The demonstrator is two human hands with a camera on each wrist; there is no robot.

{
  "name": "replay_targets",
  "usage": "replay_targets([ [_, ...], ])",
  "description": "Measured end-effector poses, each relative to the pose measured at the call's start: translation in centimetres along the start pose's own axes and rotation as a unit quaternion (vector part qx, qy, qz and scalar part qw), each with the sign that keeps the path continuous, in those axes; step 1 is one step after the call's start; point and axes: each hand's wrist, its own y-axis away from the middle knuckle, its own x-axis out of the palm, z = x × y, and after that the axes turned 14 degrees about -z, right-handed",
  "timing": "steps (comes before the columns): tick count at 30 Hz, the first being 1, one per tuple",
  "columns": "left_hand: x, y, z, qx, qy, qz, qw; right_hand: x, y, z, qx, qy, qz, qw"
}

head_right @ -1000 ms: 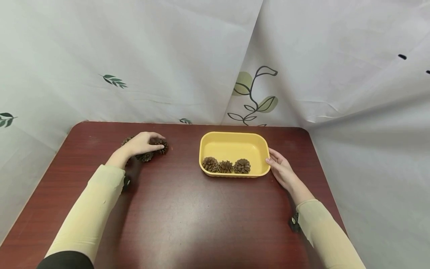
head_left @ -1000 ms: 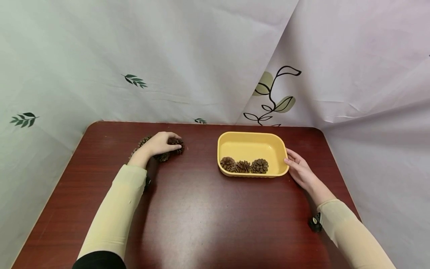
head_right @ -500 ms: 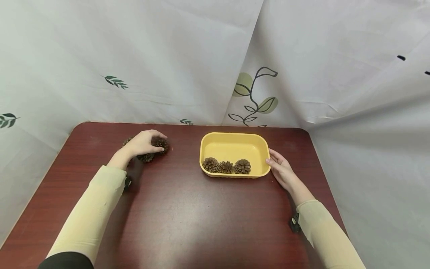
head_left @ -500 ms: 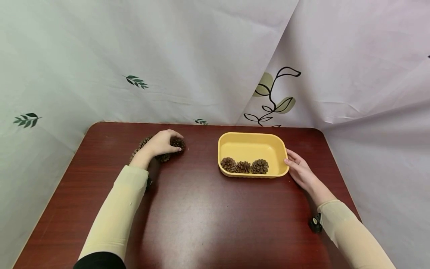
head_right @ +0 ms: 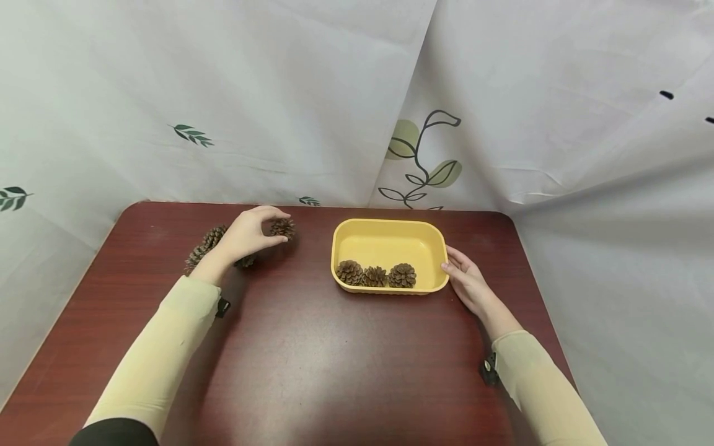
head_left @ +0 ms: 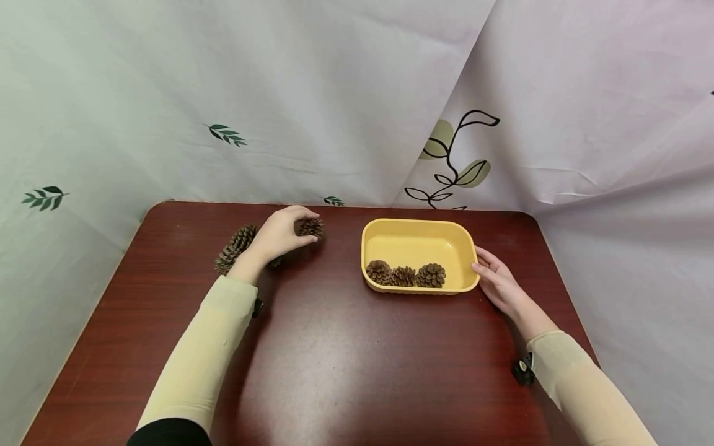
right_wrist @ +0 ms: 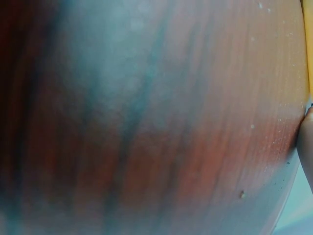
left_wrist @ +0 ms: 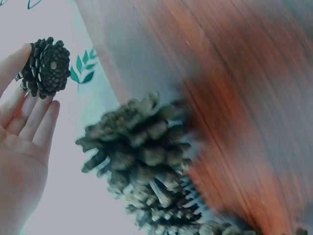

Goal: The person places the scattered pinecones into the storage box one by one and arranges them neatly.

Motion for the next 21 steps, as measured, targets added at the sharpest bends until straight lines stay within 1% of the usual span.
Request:
replay_targets([
  [4,0.4,0.0,-0.9,0.007,0.007,-0.023,0.9997,0.0,0.0,0.0,-0.001,-0.002,0.001,1.0000],
  [7,0.8,0.0,-1.6,0.010,0.015,-0.034,0.9993,0.1,-0.1,0.0,0.000,-0.001,0.002,1.0000],
  [13,1.5,-0.2,-3.1,0.028,0.041,-0.057,0.9971,0.1,0.0,0.1,0.005,0.005,-0.005,1.0000],
  [16,2.0,-0.4,-4.1,0.033,0.055,-0.061,0.9961,0.0,0.1,0.1,0.005,0.006,-0.006,0.9999],
  [21,3.1,-0.6,-5.5,0.038,0.073,-0.058,0.9949,0.0,0.1,0.0,0.004,0.002,-0.003,1.0000],
])
